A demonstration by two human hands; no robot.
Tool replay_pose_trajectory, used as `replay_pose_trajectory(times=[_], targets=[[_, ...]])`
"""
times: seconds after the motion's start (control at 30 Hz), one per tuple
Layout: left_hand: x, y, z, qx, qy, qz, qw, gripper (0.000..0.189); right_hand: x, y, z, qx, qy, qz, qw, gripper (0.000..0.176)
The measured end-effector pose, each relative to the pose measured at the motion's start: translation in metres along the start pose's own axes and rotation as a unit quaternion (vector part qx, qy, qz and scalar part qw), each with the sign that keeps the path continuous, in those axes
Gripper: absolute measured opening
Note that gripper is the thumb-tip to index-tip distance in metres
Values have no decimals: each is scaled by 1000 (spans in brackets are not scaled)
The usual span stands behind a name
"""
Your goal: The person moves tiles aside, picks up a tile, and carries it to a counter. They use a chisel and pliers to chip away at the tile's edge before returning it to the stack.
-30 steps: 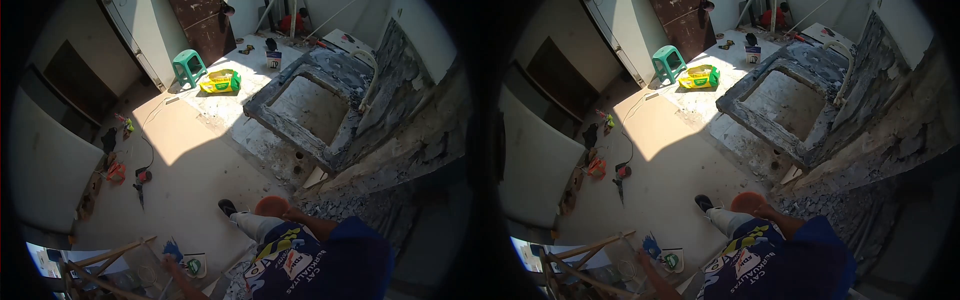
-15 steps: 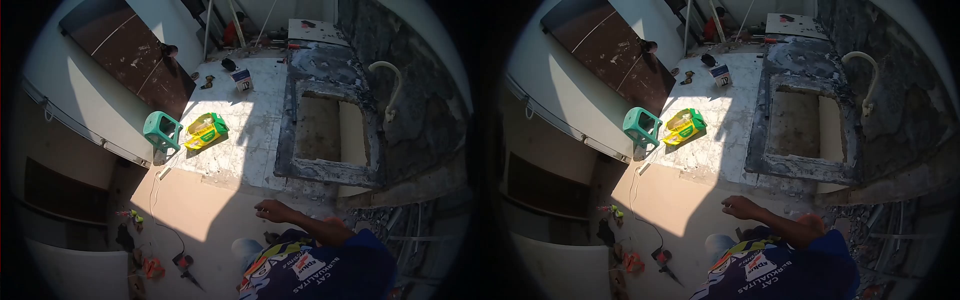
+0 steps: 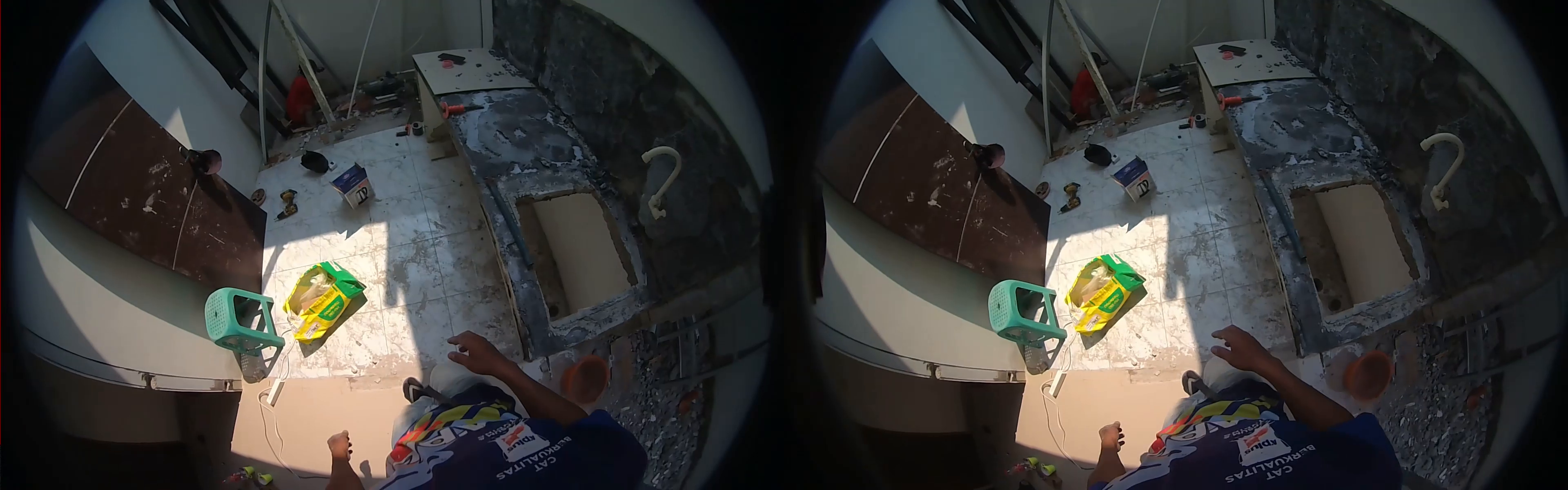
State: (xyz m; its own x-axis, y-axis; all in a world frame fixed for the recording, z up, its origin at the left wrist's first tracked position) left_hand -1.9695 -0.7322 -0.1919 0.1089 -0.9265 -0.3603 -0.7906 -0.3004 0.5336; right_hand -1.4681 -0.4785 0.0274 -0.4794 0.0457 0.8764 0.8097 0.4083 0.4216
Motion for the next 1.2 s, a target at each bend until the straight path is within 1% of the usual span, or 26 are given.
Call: replay_pose_trajectory(times=[0.03,0.07,0.1,0.13,0.17,0.2,0.23,0.3,0.33,0.4,0.43,0.47,0.5,0.53,0.57,0.63,0.67,0.77,0.87,0.9,1.0,1.03,1.1,1.13,1.17,1.2], targets=[[-61,8,27,23,-1,114,993,20,2,-5,10,-11,-38,2,999,45],[-134,13,25,-7,-55,124,991,22,-2,-7,17,-23,-75,4,997,46],[-189,13,61,-29,-170,80,982,19,-7,-8,29,-36,-111,2,993,46],[-236,8,100,-20,-177,76,981,23,-8,-7,44,-58,-115,-13,992,46],[-290,0,117,-23,-232,83,969,24,-14,-7,59,-78,-122,-30,989,46],[-339,-12,120,-9,-279,59,959,26,-20,-6,74,-95,-131,-46,986,46],[-391,-26,112,28,-280,68,957,26,-24,-4,94,-99,-123,-55,986,45],[-462,-56,107,39,-309,21,950,27,-28,4,153,-114,-96,-66,987,45],[-495,-77,104,43,-326,-10,944,27,-21,15,185,-132,-56,-56,988,44],[-526,-121,115,75,-307,12,949,29,-6,51,245,-167,21,-41,985,41],[-533,-142,121,118,-295,51,947,29,-5,68,280,-174,-26,-29,984,40],[-535,-160,129,157,-266,144,940,30,1,87,317,-182,-23,-37,982,41],[-523,-178,170,188,-249,212,926,33,4,110,354,-191,-21,-47,980,41],[-521,-183,139,163,-134,222,952,36,8,132,389,-197,-22,-56,979,41],[-521,-201,129,174,-82,238,952,36,14,156,426,-210,-1,-79,975,44],[-538,-220,131,189,-38,262,945,35,41,202,485,-223,36,-111,968,48],[-559,-231,133,191,-26,265,945,34,61,232,509,-231,61,-130,962,50],[-628,-270,150,188,-2,265,946,33,100,311,578,-293,111,-136,940,55],[-703,-312,185,182,12,273,945,32,96,385,646,-368,114,-150,911,61],[-734,-327,200,180,14,277,944,32,83,409,673,-367,109,-135,914,69],[-845,-373,248,172,-3,297,939,31,49,480,742,-415,30,-244,876,77],[-894,-389,262,168,-17,307,937,31,33,500,765,-424,0,-229,876,78],[-1013,-429,285,163,-77,309,934,30,6,552,810,-437,-57,-209,873,81],[-1076,-461,288,173,-112,294,933,24,4,582,831,-443,-68,-203,870,81],[-1145,-488,268,185,-146,247,940,17,1,606,851,-450,-83,-190,868,81],[-1213,-512,240,159,-218,259,927,18,-2,626,869,-460,-99,-170,866,81]])
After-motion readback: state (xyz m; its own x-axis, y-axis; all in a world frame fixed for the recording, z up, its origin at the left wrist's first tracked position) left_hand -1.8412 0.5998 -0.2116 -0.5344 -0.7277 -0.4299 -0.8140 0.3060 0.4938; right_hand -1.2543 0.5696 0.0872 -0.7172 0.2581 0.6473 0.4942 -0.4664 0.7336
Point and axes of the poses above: each hand's wrist, its own z-axis towards the middle knuckle, its own y-axis out of the back of the hand, x = y × z, the point moved 6 cm from there along z, towards the middle knuckle, and after that the axes turned 2 degrees about y, right-handed, at the moved point
